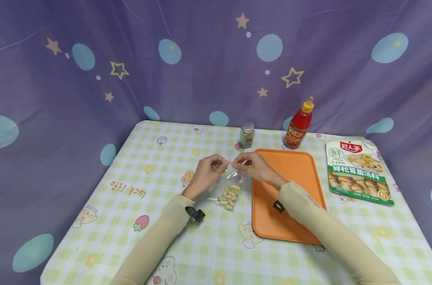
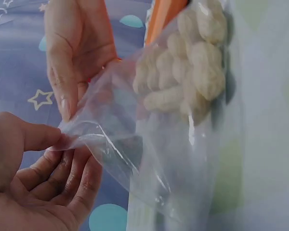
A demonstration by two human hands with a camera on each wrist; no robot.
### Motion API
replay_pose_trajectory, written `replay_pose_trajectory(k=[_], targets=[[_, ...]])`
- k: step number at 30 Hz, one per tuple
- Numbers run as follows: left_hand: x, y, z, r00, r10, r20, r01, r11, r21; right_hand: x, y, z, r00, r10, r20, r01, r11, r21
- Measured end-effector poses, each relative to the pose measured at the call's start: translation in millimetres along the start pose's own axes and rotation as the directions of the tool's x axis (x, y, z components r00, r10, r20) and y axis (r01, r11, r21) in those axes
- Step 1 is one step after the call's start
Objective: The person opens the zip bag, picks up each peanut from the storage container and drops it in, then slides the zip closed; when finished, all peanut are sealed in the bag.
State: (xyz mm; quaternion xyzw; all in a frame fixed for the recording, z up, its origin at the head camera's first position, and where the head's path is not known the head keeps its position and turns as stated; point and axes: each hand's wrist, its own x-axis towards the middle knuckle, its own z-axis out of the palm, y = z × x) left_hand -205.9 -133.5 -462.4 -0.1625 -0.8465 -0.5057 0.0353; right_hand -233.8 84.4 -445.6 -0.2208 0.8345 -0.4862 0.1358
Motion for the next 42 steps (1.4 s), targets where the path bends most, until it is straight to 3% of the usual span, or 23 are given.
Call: replay_pose_trajectory(k=[6, 15, 24, 33, 37, 42], targets=[[0.3, 1.0, -0.2, 0.999, -0.028, -0.022, 0.027, 0.998, -0.049, 1.1, 0.6, 1.6, 0.997, 0.072, 0.015, -0.073, 0.990, 0.117], [0.8, 4.5, -0.4, 0.993, -0.080, -0.088, 0.074, 0.995, -0.071, 3.3, 2.2, 4.1, 0.992, 0.122, 0.007, -0.122, 0.981, 0.152], [2.2, 6.8, 0.3, 0.992, -0.100, -0.080, 0.093, 0.991, -0.097, 4.8, 2.0, 7.3, 0.991, 0.131, -0.017, -0.127, 0.981, 0.148], [0.0, 7.1, 5.3, 0.986, -0.114, -0.125, 0.100, 0.989, -0.111, 4.0, -0.9, 12.4, 0.995, 0.082, -0.047, -0.076, 0.989, 0.129], [-0.5, 6.2, 8.0, 0.984, -0.112, -0.135, 0.099, 0.990, -0.096, 2.4, -2.7, 13.1, 0.999, 0.048, -0.025, -0.045, 0.992, 0.119], [-1.4, 6.3, 9.2, 0.984, -0.109, -0.141, 0.102, 0.993, -0.060, 2.0, -3.0, 12.8, 0.997, 0.077, 0.014, -0.078, 0.989, 0.128]])
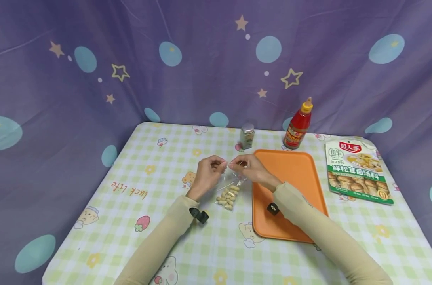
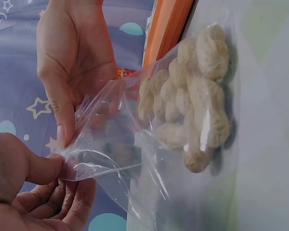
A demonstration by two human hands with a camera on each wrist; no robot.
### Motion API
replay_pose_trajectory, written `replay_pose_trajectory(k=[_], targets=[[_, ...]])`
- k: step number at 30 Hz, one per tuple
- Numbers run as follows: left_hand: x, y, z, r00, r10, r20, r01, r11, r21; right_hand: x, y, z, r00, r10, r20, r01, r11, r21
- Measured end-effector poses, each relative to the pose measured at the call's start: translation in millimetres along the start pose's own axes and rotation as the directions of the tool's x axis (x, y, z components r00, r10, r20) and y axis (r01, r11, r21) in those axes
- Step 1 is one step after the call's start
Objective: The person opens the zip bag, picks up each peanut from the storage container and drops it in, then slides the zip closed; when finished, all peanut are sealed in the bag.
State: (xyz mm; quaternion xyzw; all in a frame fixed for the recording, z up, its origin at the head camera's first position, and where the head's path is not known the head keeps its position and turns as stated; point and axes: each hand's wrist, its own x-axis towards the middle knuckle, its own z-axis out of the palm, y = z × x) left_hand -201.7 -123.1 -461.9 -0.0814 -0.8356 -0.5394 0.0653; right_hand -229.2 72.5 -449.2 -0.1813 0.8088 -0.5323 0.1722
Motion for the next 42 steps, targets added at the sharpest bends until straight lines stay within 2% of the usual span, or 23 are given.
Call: replay_pose_trajectory(k=[5, 13, 17, 23, 30, 42], targets=[[0.6, -0.5, 0.7, 1.000, 0.011, -0.009, -0.011, 1.000, 0.013, -0.6, 1.9, -5.7, 0.999, 0.030, 0.026, -0.030, 0.999, -0.020], [1.6, -1.8, -0.9, 1.000, 0.001, -0.014, -0.001, 0.999, 0.039, -6.2, 7.9, -12.4, 0.998, 0.019, 0.056, -0.016, 0.999, -0.048], [4.3, -3.2, -3.9, 1.000, 0.004, -0.014, -0.003, 1.000, 0.024, -7.6, 7.7, -15.8, 0.997, 0.028, 0.068, -0.024, 0.998, -0.053], [7.5, -8.7, -8.5, 1.000, -0.009, -0.004, 0.009, 1.000, -0.013, -11.3, 8.9, -19.2, 0.997, 0.056, 0.060, -0.051, 0.996, -0.075], [9.6, -13.2, -11.1, 1.000, -0.023, 0.006, 0.023, 1.000, -0.002, -16.7, 13.3, -22.7, 0.994, 0.085, 0.062, -0.080, 0.994, -0.078], [10.5, -11.4, -11.0, 0.998, -0.057, 0.009, 0.057, 0.998, 0.018, -21.9, 15.8, -27.8, 0.991, 0.112, 0.070, -0.103, 0.988, -0.111]])
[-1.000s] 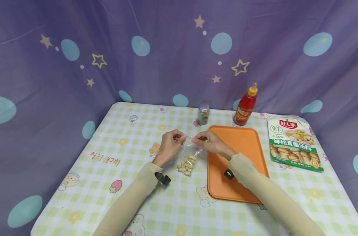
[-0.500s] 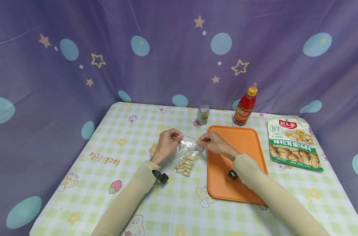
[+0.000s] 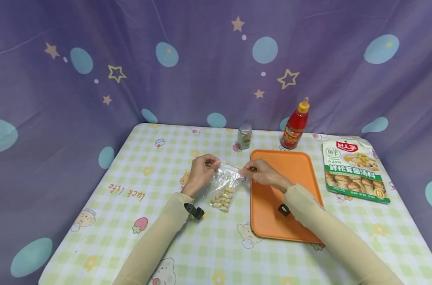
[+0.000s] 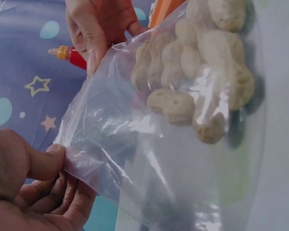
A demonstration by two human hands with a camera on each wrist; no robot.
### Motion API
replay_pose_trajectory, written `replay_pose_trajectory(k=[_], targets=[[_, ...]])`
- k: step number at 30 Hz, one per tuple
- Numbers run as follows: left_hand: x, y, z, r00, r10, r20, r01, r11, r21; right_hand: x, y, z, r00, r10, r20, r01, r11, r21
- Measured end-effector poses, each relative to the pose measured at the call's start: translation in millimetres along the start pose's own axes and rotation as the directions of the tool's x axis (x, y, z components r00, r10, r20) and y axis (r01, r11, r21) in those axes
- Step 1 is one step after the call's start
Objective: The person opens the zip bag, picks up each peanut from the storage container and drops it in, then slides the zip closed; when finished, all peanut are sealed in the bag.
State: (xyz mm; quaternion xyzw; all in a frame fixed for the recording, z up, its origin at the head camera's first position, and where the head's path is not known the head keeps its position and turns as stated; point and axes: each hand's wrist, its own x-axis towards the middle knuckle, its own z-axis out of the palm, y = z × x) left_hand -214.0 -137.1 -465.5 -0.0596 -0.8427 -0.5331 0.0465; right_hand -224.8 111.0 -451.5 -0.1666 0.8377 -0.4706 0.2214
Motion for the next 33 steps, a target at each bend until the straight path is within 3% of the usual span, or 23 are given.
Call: replay_pose_trajectory(k=[10, 18, 26, 33], targets=[[-0.8, -6.2, -3.5, 0.999, -0.035, -0.019, 0.035, 0.999, -0.024, 0.5, -2.7, 8.6, 0.991, -0.046, -0.129, 0.054, 0.996, 0.065], [3.8, -11.4, -6.5, 0.998, -0.070, -0.001, 0.070, 0.997, -0.028, 9.6, -3.0, 8.0, 0.990, -0.036, -0.134, 0.042, 0.998, 0.043], [14.2, -15.5, -10.3, 0.990, -0.108, 0.092, 0.103, 0.993, 0.050, 21.2, 1.1, 4.5, 0.990, -0.025, -0.137, 0.020, 0.999, -0.037], [19.9, -15.8, -8.8, 0.980, -0.152, 0.129, 0.143, 0.987, 0.079, 29.7, 0.9, 2.6, 0.993, 0.000, -0.121, -0.006, 0.999, -0.050]])
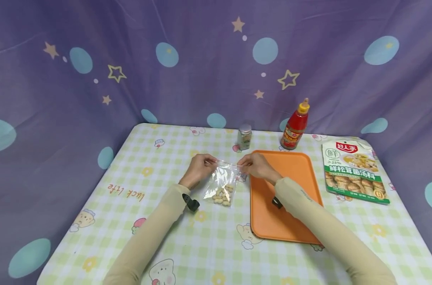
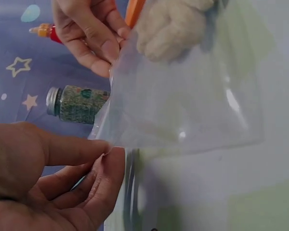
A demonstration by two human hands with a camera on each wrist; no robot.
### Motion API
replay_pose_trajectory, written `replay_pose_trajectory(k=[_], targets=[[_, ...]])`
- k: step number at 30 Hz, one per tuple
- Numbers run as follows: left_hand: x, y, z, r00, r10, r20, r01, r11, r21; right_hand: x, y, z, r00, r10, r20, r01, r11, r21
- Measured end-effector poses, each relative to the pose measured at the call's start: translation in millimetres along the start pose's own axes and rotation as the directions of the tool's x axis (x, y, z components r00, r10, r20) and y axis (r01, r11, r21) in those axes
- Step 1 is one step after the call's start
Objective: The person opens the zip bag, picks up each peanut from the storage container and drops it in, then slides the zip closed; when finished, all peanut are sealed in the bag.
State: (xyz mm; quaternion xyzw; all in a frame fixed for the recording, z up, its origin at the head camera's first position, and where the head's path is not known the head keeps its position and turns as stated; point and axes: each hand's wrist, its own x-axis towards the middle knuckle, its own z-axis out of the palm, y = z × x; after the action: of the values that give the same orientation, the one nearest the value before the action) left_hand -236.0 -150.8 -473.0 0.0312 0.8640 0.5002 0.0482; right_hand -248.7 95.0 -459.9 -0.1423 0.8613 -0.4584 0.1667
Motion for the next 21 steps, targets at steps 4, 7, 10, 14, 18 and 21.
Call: replay_pose_trajectory(k=[4, 7, 10, 14, 18, 21], targets=[[4.0, 0.3, 2.3, 1.000, -0.004, 0.013, 0.004, 1.000, 0.012, 2.0, 0.1, -1.1, 1.000, -0.021, -0.016, 0.020, 0.998, -0.059], [6.3, 0.7, 3.1, 1.000, 0.005, 0.014, -0.005, 0.999, 0.046, 2.6, -1.1, -3.4, 0.999, -0.029, -0.036, 0.025, 0.994, -0.108], [7.4, 1.8, 1.7, 0.999, 0.031, 0.009, -0.032, 0.992, 0.121, 0.7, -2.8, -8.1, 0.998, -0.033, -0.059, 0.025, 0.990, -0.136], [5.8, 3.6, -4.0, 0.997, 0.075, -0.001, -0.073, 0.976, 0.203, -5.2, -4.2, -15.0, 0.994, -0.064, -0.092, 0.049, 0.986, -0.159], [0.9, 4.7, -10.2, 0.986, 0.164, 0.016, -0.163, 0.958, 0.235, -16.4, -4.5, -20.8, 0.985, -0.136, -0.110, 0.117, 0.980, -0.160], [-6.1, 6.4, -13.6, 0.958, 0.280, 0.054, -0.283, 0.910, 0.303, -28.4, -4.5, -25.0, 0.974, -0.200, -0.103, 0.181, 0.968, -0.173]])
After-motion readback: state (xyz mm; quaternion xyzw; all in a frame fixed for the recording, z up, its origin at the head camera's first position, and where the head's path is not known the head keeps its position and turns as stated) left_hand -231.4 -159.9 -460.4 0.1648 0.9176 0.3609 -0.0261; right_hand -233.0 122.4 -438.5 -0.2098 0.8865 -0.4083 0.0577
